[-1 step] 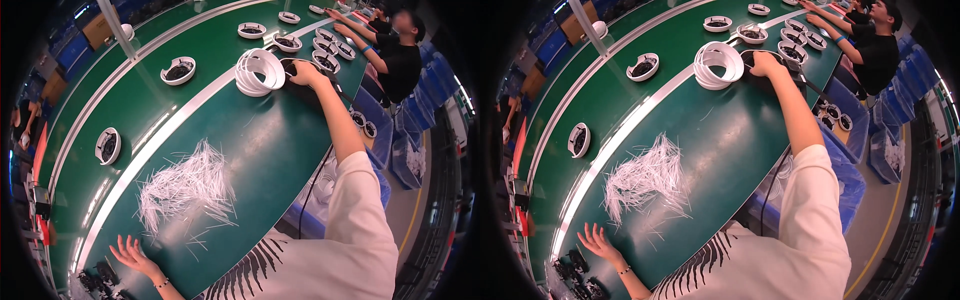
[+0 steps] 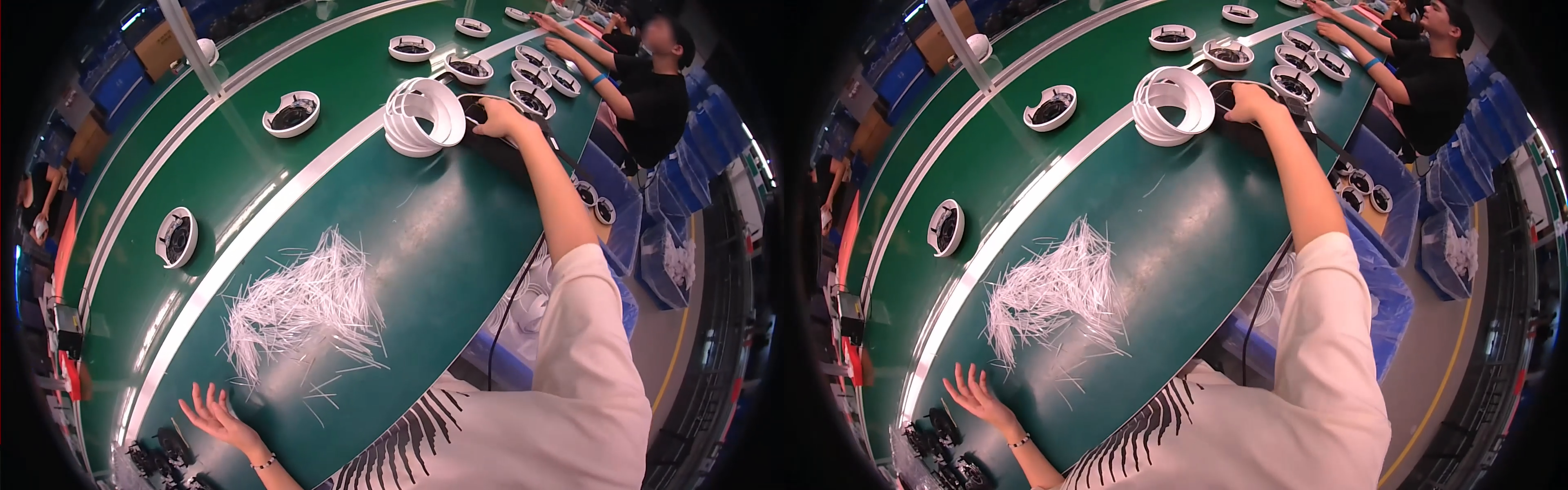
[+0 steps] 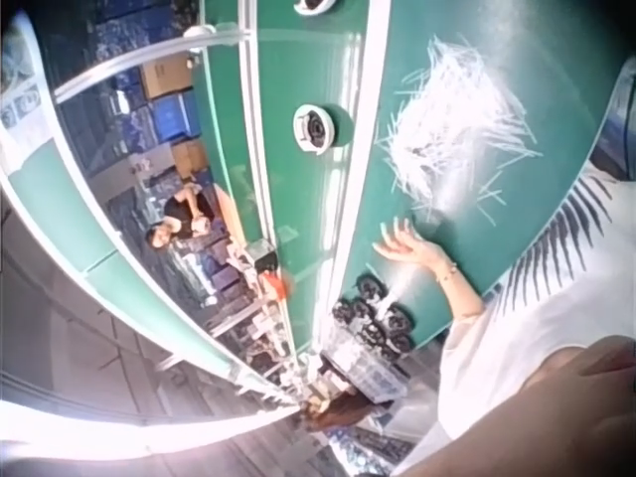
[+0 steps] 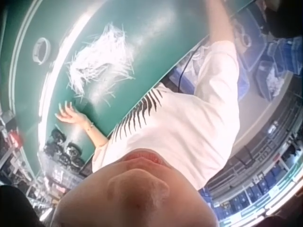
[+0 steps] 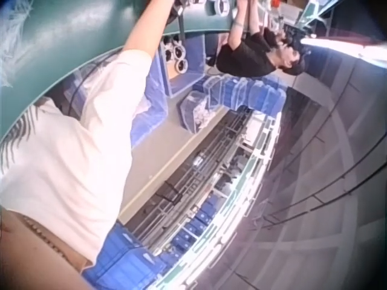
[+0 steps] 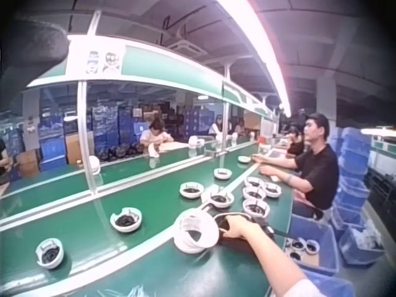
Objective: Assembling the internal modules and housings of dome-style security cameras on a production line.
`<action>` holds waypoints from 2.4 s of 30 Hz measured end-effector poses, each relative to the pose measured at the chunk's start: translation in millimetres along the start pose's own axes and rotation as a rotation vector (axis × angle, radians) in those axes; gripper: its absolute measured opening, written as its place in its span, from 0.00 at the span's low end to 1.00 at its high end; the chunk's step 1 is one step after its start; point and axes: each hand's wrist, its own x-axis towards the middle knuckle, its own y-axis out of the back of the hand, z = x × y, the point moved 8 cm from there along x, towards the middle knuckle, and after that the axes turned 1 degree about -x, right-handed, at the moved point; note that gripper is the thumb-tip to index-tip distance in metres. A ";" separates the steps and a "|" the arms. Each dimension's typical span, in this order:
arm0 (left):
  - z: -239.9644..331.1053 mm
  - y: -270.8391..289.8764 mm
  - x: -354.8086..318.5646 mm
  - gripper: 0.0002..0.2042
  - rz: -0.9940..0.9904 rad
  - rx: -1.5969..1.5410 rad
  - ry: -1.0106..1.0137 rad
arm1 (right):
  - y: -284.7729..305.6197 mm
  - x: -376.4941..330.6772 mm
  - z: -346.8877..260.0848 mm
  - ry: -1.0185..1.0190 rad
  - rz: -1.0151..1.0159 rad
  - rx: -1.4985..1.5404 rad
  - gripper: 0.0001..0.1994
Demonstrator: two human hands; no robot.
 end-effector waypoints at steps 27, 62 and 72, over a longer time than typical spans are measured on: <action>-49.3 17.7 9.1 0.24 0.074 -0.032 0.027 | -19.4 0.1 -4.5 -0.048 0.073 0.084 0.35; -74.1 18.0 15.6 0.23 0.088 -0.074 0.078 | 55.2 -52.0 -30.4 0.277 0.546 0.141 0.29; 6.1 -6.7 -28.5 0.25 -0.004 0.191 -0.367 | 37.6 -326.2 15.2 -0.159 1.264 0.219 0.12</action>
